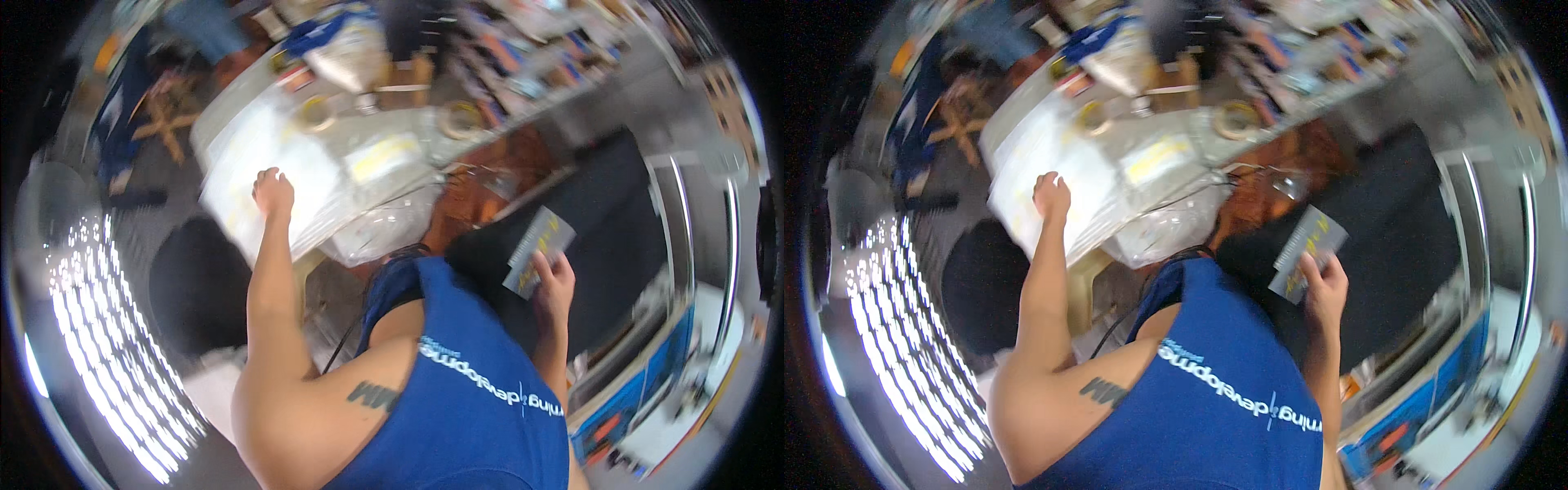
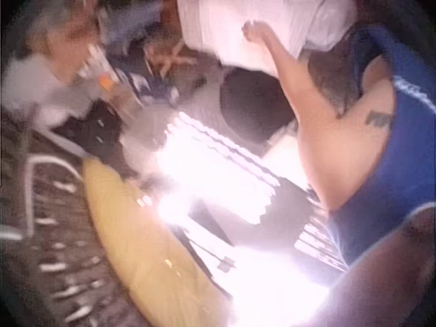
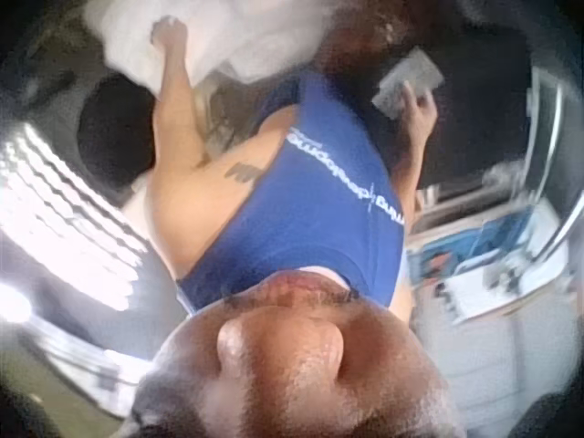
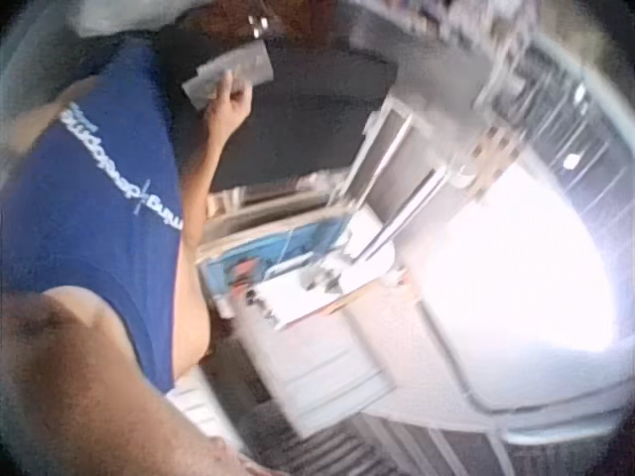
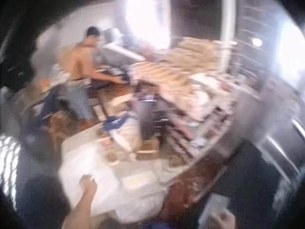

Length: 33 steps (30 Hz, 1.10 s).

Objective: The person places a black t-shirt on a heat press, aligns a transfer sticker on the chest, and operates the machine to apply the design. They repeat the process on the back of the shirt with a larger transfer.

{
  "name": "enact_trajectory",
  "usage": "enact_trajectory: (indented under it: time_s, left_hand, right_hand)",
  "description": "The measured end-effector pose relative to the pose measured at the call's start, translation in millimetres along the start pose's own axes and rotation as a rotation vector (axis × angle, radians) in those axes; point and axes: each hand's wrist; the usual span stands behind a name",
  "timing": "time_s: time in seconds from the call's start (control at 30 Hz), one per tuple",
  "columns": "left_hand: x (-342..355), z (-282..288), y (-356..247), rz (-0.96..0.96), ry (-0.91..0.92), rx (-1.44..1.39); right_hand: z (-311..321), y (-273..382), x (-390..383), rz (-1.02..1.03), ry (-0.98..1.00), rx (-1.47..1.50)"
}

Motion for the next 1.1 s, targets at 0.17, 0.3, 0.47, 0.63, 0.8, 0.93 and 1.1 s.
enact_trajectory:
  time_s: [0.17, 0.3, 0.47, 0.63, 0.8, 0.93, 1.1]
  left_hand:
    - [-24.7, -2.8, -225.1, -0.736, 0.24, -0.951]
    - [-76.7, 40.4, -374.4, -0.766, 0.865, -1.384]
    - [-118.0, 60.6, -473.1, -0.963, 1.284, -1.22]
    - [-141.3, 34.6, -497.6, -0.715, 1.221, -1.304]
    - [-150.9, 16.9, -516.2, -0.665, 1.163, -1.36]
    - [-141.4, 10.2, -530.4, -0.619, 1.11, -1.374]
    - [-140.9, -5.1, -536.1, -0.516, 1.142, -1.445]
  right_hand:
    - [28.5, 13.4, -2.7, -0.004, 0.031, -0.048]
    - [59.4, 19.2, -21.5, 0.007, 0.071, -0.047]
    - [113.6, 4.0, -33.6, 0.027, 0.039, -0.15]
    - [164.7, -24.5, -39.1, -0.012, -0.278, 0.249]
    - [184.7, -31.3, -24.3, 0.069, -0.233, 0.421]
    - [196.5, -27.1, -10.7, 0.013, -0.138, 0.775]
    - [191.7, -32.6, 5.3, -0.034, -0.175, 0.625]
Point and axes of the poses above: each hand's wrist, its own x-axis towards the middle knuckle, its own z-axis out of the back of the hand, y = z × x, and after that the axes turned 14 degrees about -z, right-handed
